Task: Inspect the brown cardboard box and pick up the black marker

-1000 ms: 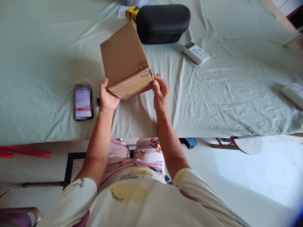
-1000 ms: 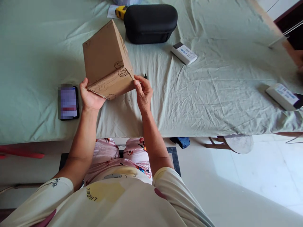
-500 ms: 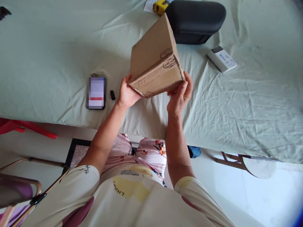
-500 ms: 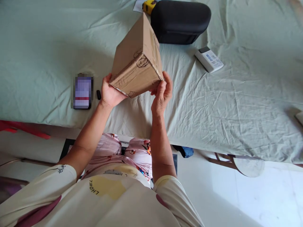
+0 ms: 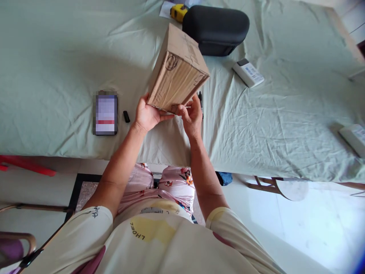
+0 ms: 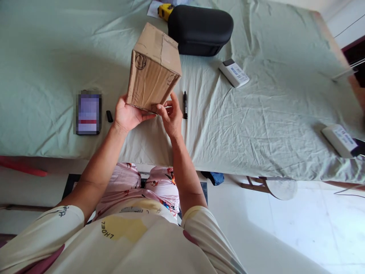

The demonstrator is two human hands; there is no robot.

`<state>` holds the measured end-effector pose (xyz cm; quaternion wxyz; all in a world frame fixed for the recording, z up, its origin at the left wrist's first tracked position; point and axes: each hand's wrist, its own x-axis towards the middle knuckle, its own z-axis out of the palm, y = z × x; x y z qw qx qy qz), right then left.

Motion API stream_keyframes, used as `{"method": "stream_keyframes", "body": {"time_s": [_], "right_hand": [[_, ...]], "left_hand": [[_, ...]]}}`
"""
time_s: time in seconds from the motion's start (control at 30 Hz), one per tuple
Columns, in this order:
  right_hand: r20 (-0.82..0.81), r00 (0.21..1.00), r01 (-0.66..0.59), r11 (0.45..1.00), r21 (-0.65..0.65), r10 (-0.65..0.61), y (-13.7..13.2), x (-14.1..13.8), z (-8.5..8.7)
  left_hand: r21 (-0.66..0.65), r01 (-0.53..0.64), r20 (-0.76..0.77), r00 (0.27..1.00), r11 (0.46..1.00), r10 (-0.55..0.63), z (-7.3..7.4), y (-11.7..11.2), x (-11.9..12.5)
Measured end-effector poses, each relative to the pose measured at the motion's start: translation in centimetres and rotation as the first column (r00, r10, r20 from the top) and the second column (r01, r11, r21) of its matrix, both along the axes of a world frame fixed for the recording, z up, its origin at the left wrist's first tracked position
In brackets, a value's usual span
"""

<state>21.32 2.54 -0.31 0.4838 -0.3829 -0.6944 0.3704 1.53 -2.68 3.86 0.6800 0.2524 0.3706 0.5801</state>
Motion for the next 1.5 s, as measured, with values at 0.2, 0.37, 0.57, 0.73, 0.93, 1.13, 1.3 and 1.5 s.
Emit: {"method": "stream_keyframes", "body": {"time_s": [0.2,0.37,0.57,0.73,0.93,1.13,1.3,1.5], "right_hand": [[0.091,0.996,0.013,0.997,-0.081,-0.005,-0.4,-0.1,-0.4],[0.136,0.990,0.031,0.996,-0.089,-0.019,-0.6,0.3,0.3],[0.237,0.965,0.142,0.984,-0.105,-0.114,-0.9,0.7,1.6],[0.332,0.937,0.162,0.978,-0.133,-0.110,-1.0,1.0,2.1],[0.332,0.941,0.123,0.981,-0.151,-0.067,-0.9,1.2,2.3],[0.388,0.921,0.083,0.991,-0.106,-0.035,-1.5,0.8,2.9],[0.327,0.945,0.053,0.995,-0.086,-0.022,-1.9,0.4,2.8],[0.234,0.969,-0.064,0.996,-0.068,0.078,-2.3,0.1,3.3]], "left_hand": [[-0.115,-0.090,0.090,0.991,0.989,0.101,0.6,-0.1,0.3],[-0.145,-0.190,-0.004,0.982,0.971,0.191,-1.0,0.7,0.7],[0.223,-0.460,-0.356,0.782,0.859,0.511,-2.5,1.2,0.5],[0.442,-0.323,-0.416,0.753,0.837,0.510,-2.0,0.9,0.2],[0.529,-0.267,-0.529,0.639,0.806,0.559,-2.9,1.6,0.1],[0.521,-0.289,-0.540,0.617,0.803,0.572,-3.2,1.5,-0.1],[0.465,-0.427,-0.469,0.624,0.775,0.625,-3.4,1.7,-0.2],[0.479,-0.496,-0.383,0.624,0.724,0.681,-3.0,1.7,-0.8]]}}
